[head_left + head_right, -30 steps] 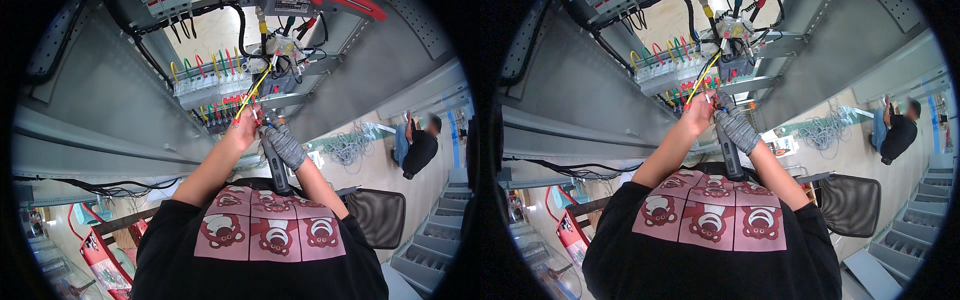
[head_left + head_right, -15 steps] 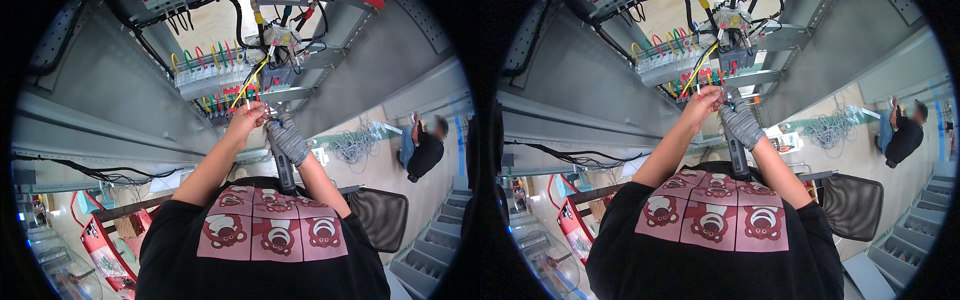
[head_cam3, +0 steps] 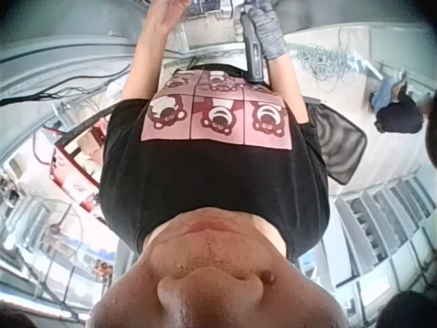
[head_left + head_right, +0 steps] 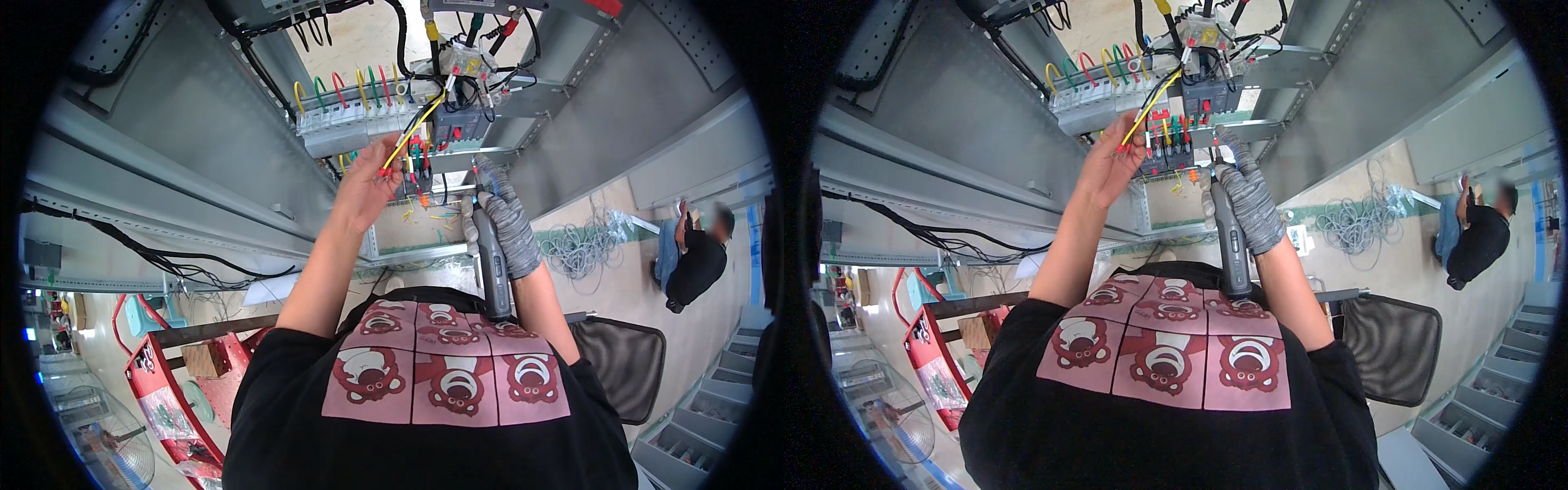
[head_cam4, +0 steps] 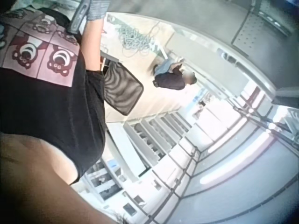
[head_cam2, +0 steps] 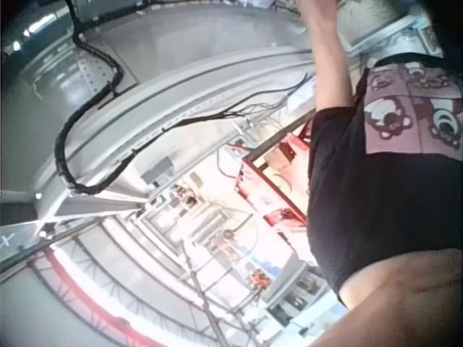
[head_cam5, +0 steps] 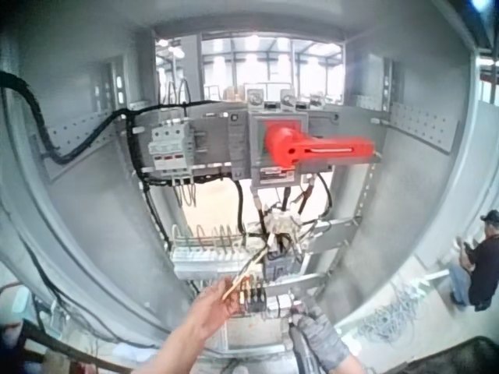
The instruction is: The person uses a power screwdriver to tighten terminal screws on an electrical panel. They repeatedly select individual wires, insert them into terminal blocks, and secure them with the tool.
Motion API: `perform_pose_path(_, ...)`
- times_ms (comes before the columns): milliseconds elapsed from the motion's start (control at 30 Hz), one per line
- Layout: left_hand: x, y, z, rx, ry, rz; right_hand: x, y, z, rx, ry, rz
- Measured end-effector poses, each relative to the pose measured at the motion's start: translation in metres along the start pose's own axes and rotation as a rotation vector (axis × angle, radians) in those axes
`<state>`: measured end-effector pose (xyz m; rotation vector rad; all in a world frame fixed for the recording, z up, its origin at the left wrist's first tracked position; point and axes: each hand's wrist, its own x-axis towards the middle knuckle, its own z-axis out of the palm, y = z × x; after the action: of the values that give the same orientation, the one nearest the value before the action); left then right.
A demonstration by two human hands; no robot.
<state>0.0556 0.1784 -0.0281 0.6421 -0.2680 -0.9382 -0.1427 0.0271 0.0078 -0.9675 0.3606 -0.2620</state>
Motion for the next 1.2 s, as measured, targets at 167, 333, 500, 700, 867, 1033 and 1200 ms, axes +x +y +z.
perform_pose_path(167, 0.002, 0.026, 0.036, 0.670, 0.085, -0.019, -0.010, 0.000, 0.008, -0.014, -0.042, -0.039)
perform_pose_path(333, 0.001, 0.039, 0.061, 0.744, 0.005, -0.171, -0.018, -0.006, 0.008, -0.009, -0.022, -0.018)
perform_pose_path(500, 0.009, -0.022, 0.039, 0.560, -0.081, -0.218, -0.011, 0.003, -0.001, -0.100, -0.023, -0.111)
perform_pose_path(700, 0.006, -0.064, 0.046, 0.603, -0.048, -0.002, -0.024, 0.004, -0.002, -0.060, 0.032, 0.018)
perform_pose_path(867, 0.003, -0.068, 0.049, 0.733, 0.016, -0.014, -0.026, 0.014, -0.005, -0.087, 0.098, 0.029)
perform_pose_path(1033, 0.012, -0.083, 0.046, 0.667, 0.012, 0.063, -0.041, 0.017, -0.006, 0.021, 0.089, 0.096)
perform_pose_path(1200, 0.015, -0.087, 0.051, 0.624, 0.033, 0.070, -0.044, 0.016, -0.005, 0.042, 0.110, 0.120)
